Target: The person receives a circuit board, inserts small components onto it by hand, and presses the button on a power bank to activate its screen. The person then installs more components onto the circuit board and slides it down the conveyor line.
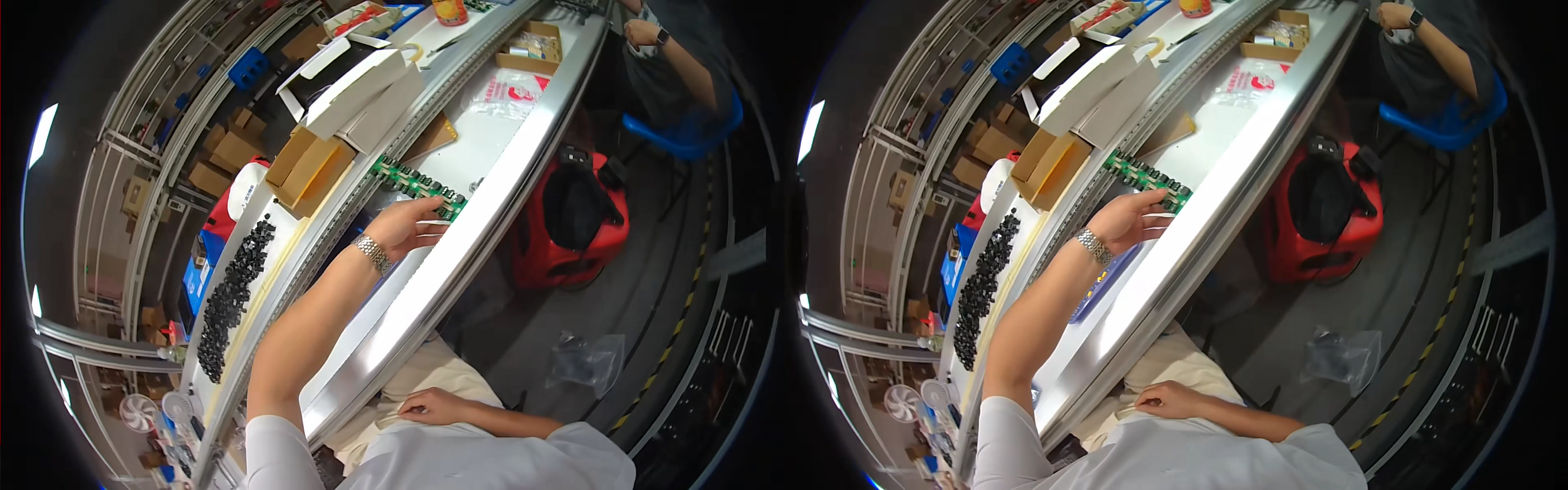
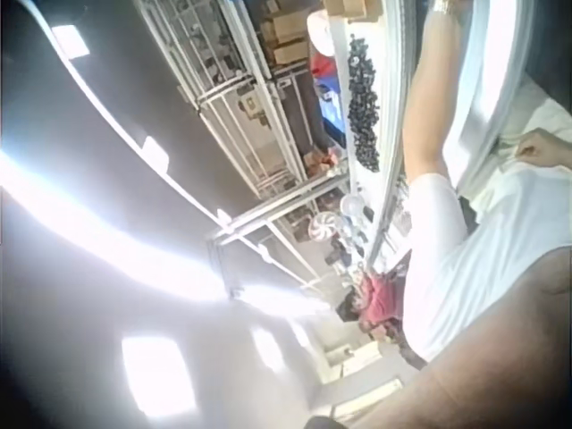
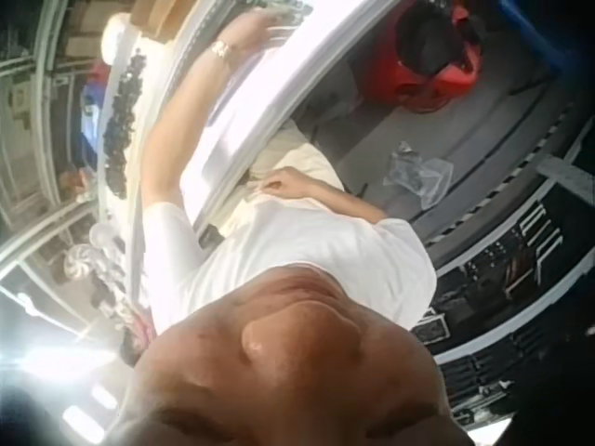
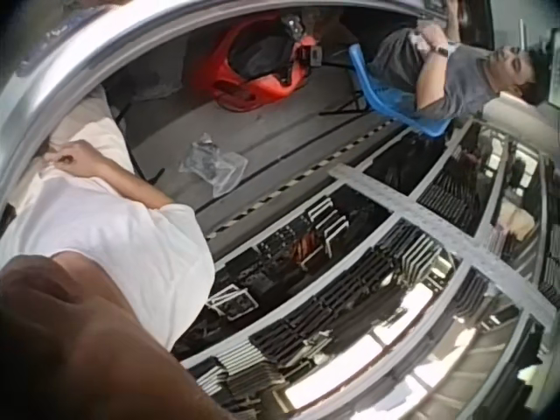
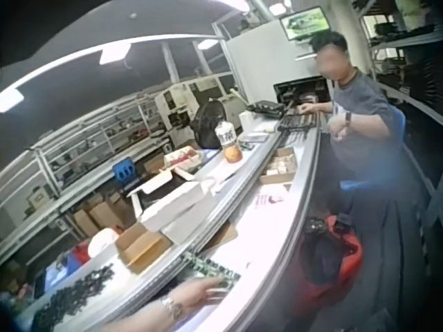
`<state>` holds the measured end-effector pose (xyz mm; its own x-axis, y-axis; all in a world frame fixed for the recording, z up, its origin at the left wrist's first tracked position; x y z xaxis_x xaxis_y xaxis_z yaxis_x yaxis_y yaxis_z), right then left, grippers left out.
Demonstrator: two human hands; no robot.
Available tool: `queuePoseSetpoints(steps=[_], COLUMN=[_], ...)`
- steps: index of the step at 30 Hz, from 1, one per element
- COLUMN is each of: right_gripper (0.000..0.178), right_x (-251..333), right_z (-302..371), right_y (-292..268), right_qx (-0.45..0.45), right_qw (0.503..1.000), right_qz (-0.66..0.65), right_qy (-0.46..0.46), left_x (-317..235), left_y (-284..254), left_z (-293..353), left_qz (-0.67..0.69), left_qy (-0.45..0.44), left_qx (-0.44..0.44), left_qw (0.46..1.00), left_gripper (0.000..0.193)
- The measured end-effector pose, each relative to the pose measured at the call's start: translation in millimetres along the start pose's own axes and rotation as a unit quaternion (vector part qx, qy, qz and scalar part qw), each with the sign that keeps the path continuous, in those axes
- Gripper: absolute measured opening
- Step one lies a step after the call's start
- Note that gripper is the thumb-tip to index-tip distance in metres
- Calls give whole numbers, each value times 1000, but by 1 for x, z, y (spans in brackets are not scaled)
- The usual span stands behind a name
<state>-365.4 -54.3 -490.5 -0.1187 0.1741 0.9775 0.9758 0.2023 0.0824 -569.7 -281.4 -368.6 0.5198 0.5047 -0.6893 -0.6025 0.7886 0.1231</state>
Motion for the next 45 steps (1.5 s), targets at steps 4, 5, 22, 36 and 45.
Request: queuePoseSetpoints(steps=[4,5,22,36,45], right_gripper=[11,11,14,13,12], right_x=[0,0,-12,35,175], right_z=[-1,-1,-5,-24,-191], right_y=[2,2,5,16,9], right_qx=[-3,-5,-4,137,321], right_qw=[1000,1000,1000,988,861], right_qz=[-16,-25,-6,70,334], right_qy=[4,3,27,4,-211], left_x=[-8,-9,-44,22,155], left_y=[3,3,50,-97,-246], left_z=[-18,-22,-111,110,314], left_qz=[4,3,-50,-325,-323], left_qy=[15,18,44,199,290], left_qx=[20,25,50,-47,-309], left_qw=[1000,1000,997,923,846], left_gripper=[30,33,37,28,16])
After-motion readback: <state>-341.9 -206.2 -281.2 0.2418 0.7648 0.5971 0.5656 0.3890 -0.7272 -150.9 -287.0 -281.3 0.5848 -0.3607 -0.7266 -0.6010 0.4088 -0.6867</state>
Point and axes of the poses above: each hand's wrist, its own z-axis away from the middle knuckle, its own y-axis out of the palm, x = y × z, the point moved 8 cm from there along -z, towards the middle knuckle, and after that the axes turned 7 degrees about -y, right-handed, at the moved point
